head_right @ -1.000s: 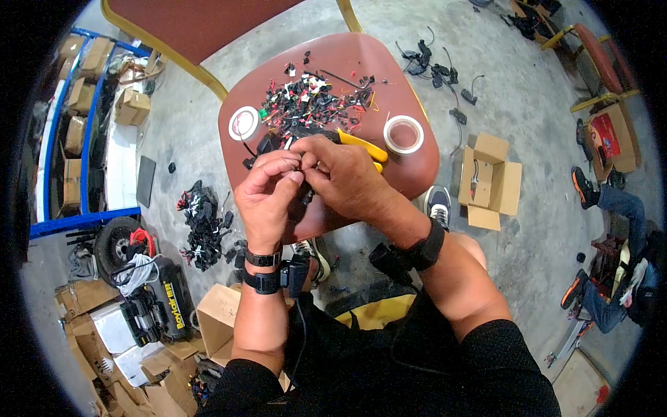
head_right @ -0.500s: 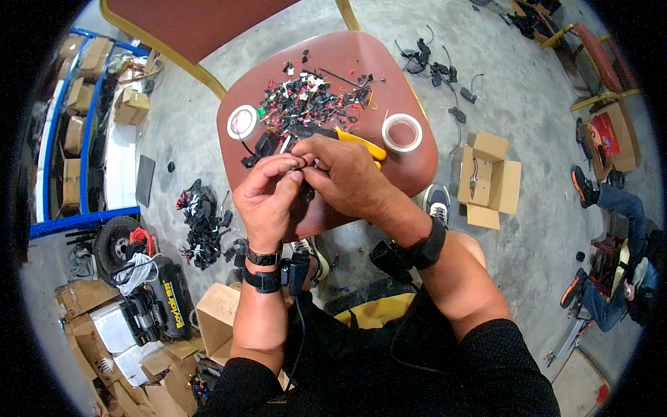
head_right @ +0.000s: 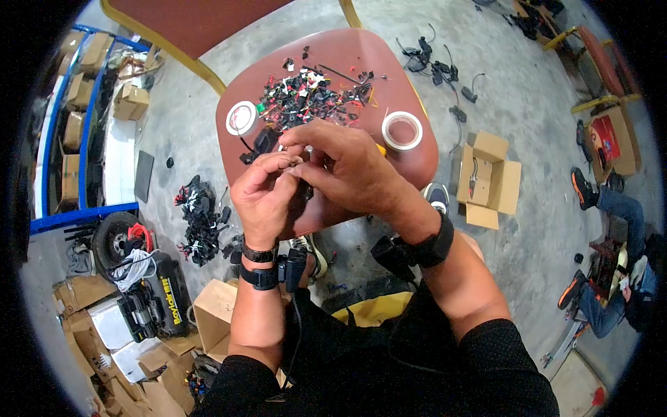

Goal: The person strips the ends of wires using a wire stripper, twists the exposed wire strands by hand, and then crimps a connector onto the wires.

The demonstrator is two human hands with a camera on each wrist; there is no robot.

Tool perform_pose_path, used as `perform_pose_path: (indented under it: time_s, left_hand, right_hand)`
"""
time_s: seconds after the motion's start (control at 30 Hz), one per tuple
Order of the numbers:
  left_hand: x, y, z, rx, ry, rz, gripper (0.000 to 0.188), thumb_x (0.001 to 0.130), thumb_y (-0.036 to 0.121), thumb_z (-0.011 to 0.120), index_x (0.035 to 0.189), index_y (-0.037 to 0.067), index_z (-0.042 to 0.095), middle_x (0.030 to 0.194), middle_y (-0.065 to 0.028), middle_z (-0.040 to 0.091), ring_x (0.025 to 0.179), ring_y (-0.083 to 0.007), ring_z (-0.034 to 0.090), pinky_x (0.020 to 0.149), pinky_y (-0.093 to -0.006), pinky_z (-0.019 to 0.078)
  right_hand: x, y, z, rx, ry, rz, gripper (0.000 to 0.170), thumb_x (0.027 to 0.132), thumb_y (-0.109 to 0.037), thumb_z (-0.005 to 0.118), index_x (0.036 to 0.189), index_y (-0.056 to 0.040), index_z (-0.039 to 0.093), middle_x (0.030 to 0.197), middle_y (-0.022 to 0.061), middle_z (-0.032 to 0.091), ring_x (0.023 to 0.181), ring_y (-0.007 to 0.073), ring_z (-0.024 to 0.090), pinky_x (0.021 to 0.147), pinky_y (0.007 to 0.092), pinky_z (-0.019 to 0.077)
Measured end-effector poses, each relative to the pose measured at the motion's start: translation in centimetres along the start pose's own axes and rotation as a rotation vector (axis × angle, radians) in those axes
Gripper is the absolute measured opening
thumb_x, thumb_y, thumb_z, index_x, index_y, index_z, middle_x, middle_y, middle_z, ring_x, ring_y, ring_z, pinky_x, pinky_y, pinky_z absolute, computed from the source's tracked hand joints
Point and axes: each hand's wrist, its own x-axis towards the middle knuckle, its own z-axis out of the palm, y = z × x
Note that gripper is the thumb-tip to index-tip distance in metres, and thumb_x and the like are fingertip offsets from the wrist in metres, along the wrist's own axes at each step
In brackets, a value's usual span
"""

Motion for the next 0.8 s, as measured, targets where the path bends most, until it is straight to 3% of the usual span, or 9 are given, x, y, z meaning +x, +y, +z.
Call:
perform_pose_path:
  time_s: [0.1,0.3,0.4,0.6,0.7,0.8]
  left_hand:
    - [-0.15,0.24,-0.24,0.012,-0.043,-0.048,0.018,0.083,-0.009,0.064,0.099,-0.006,0.071,0.107,-0.0149,0.072,0.101,-0.0204,0.067,0.092,-0.0319,0.0512]
    - [-0.13,0.67,-0.06,0.011,-0.034,-0.068,0.016,0.084,-0.009,0.065,0.099,-0.006,0.071,0.107,-0.0146,0.073,0.099,-0.0187,0.068,0.089,-0.0303,0.0520]
    - [0.00,0.30,0.23,0.007,0.014,-0.001,0.016,0.081,-0.009,0.067,0.094,-0.001,0.072,0.099,-0.0066,0.074,0.071,-0.0030,0.054,0.062,-0.0181,0.0444]
    - [-0.12,0.07,0.02,0.029,0.002,0.008,0.018,0.080,-0.009,0.068,0.095,-0.001,0.072,0.097,-0.0062,0.074,0.072,-0.0035,0.057,0.063,-0.0182,0.0454]
    - [-0.26,0.50,-0.24,0.023,-0.031,-0.054,0.014,0.084,-0.010,0.066,0.097,-0.005,0.071,0.105,-0.0127,0.073,0.097,-0.0162,0.067,0.087,-0.0281,0.0520]
    - [-0.27,0.23,-0.30,0.022,-0.039,-0.044,0.014,0.084,-0.010,0.066,0.097,-0.005,0.071,0.104,-0.0124,0.073,0.096,-0.0161,0.067,0.086,-0.0283,0.0520]
  right_hand:
    - [0.13,-0.35,-0.17,-0.023,0.001,0.006,0.038,0.079,-0.001,0.073,0.115,-0.0036,0.065,0.098,0.0098,0.069,0.073,0.0174,0.067,0.064,0.0287,0.0534]
    - [0.17,-0.54,-0.01,-0.020,0.001,0.029,0.037,0.079,0.001,0.073,0.115,-0.0036,0.065,0.093,0.0090,0.069,0.072,0.0162,0.067,0.064,0.0282,0.0535]
    - [0.15,-0.32,0.16,0.000,0.024,0.015,0.036,0.079,0.002,0.072,0.114,-0.0032,0.065,0.092,0.0091,0.068,0.073,0.0156,0.067,0.064,0.0280,0.0537]
    - [0.05,0.20,0.34,0.048,0.038,-0.003,0.035,0.079,0.003,0.071,0.113,-0.0031,0.066,0.090,0.0089,0.068,0.074,0.0153,0.068,0.064,0.0281,0.0533]
    - [0.13,0.16,0.37,0.055,0.039,-0.008,0.034,0.079,0.003,0.071,0.112,-0.0036,0.066,0.088,0.0086,0.068,0.073,0.0152,0.068,0.064,0.0281,0.0529]
    - [0.16,0.26,0.37,0.035,0.044,-0.023,0.034,0.078,0.002,0.071,0.111,-0.0039,0.066,0.087,0.0083,0.068,0.072,0.0155,0.067,0.063,0.0280,0.0527]
